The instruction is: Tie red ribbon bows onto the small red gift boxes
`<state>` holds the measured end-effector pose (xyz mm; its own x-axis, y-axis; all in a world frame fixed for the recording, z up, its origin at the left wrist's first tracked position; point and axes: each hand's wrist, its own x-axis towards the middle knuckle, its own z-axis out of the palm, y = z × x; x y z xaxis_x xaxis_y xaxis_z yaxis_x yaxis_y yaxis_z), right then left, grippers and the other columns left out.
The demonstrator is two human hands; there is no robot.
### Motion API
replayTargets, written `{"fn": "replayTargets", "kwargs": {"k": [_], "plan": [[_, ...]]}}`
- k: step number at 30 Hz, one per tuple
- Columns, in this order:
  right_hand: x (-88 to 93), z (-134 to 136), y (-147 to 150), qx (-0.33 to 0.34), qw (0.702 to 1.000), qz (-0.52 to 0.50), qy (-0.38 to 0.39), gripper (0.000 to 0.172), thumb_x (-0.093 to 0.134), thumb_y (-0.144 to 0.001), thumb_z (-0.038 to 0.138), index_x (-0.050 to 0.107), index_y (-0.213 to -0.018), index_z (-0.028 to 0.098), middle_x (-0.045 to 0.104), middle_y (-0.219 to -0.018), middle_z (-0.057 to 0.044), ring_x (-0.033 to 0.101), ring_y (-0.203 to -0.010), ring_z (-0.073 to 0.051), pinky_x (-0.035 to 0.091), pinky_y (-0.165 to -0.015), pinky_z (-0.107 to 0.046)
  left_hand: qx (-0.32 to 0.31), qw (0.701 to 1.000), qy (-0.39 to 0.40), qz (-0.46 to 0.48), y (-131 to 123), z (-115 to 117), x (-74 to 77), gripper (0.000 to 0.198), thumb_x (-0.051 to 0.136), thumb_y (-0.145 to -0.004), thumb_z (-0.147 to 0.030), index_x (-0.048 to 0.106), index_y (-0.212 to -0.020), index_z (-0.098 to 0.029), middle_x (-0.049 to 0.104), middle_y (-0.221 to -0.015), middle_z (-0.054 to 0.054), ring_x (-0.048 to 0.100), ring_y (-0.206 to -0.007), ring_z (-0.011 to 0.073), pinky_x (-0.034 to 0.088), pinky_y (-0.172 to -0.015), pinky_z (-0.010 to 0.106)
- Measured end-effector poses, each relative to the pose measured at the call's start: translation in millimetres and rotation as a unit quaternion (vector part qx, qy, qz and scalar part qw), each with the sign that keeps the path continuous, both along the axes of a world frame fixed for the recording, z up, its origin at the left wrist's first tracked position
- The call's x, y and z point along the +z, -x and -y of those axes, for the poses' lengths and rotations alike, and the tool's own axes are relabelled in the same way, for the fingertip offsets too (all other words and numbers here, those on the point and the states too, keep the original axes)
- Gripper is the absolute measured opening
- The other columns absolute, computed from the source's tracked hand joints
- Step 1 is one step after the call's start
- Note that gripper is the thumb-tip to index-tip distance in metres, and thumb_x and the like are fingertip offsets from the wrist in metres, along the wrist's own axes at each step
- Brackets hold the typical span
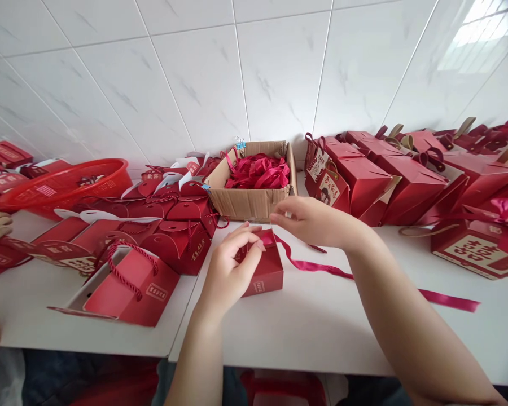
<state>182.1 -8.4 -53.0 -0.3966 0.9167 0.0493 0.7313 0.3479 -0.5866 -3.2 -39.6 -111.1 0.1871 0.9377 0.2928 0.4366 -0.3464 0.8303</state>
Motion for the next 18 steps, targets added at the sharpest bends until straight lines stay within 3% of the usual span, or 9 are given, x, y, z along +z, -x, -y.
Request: {"fn": "replayTargets", "kwargs": {"k": [3, 9, 14, 18], "plan": [[-1.2, 0, 4, 0.049, 0.995, -0.071, -0.051, 0.034, 0.039, -0.094, 0.039, 0.053, -0.072, 0.018, 0.053, -0.074, -0.003, 0.049, -0.074, -0.016, 0.036, -0.064, -0.028, 0.007, 0.994, -0.006, 0.106, 3, 0, 3.2, 0.02, 0.055, -0.085, -0.032, 0.063, -0.071, -0.021, 0.065, -0.116, 0.005, 0.05, -0.123, 0.0248, 0.035, -0.105, 0.039], [-3.8, 0, 11, 0.153, 0.976, -0.151, 0.045, 0.024, 0.046, -0.092, 0.035, 0.058, -0.079, 0.018, 0.057, -0.081, -0.001, 0.052, -0.079, -0.015, 0.039, -0.069, -0.026, 0.028, 0.957, 0.007, 0.29, 6, -5, 4.1, 0.019, 0.058, -0.081, -0.029, 0.065, -0.067, -0.019, 0.064, -0.116, 0.007, 0.055, -0.116, 0.0291, 0.04, -0.099, 0.042], [1.5, 3, 9, 0.19, 0.934, -0.277, 0.123, 0.021, 0.055, -0.087, 0.036, 0.057, -0.078, 0.017, 0.049, -0.07, 0.003, 0.043, -0.063, -0.009, 0.035, -0.06, -0.022, 0.053, 0.962, -0.007, 0.268, 8, -2, 7.3, 0.015, 0.062, -0.079, -0.031, 0.065, -0.071, -0.019, 0.062, -0.116, 0.008, 0.052, -0.119, 0.0289, 0.043, -0.095, 0.039], [5.2, 5, 8, 0.155, 0.928, -0.318, 0.114, 0.022, 0.06, -0.083, 0.034, 0.056, -0.07, 0.016, 0.044, -0.063, 0.005, 0.036, -0.056, -0.007, 0.03, -0.053, -0.022, 0.053, 0.981, -0.002, 0.184, 16, 5, 12.2, 0.019, 0.061, -0.081, -0.036, 0.06, -0.092, -0.021, 0.061, -0.113, 0.007, 0.055, -0.114, 0.0236, 0.045, -0.093, 0.035]]}}
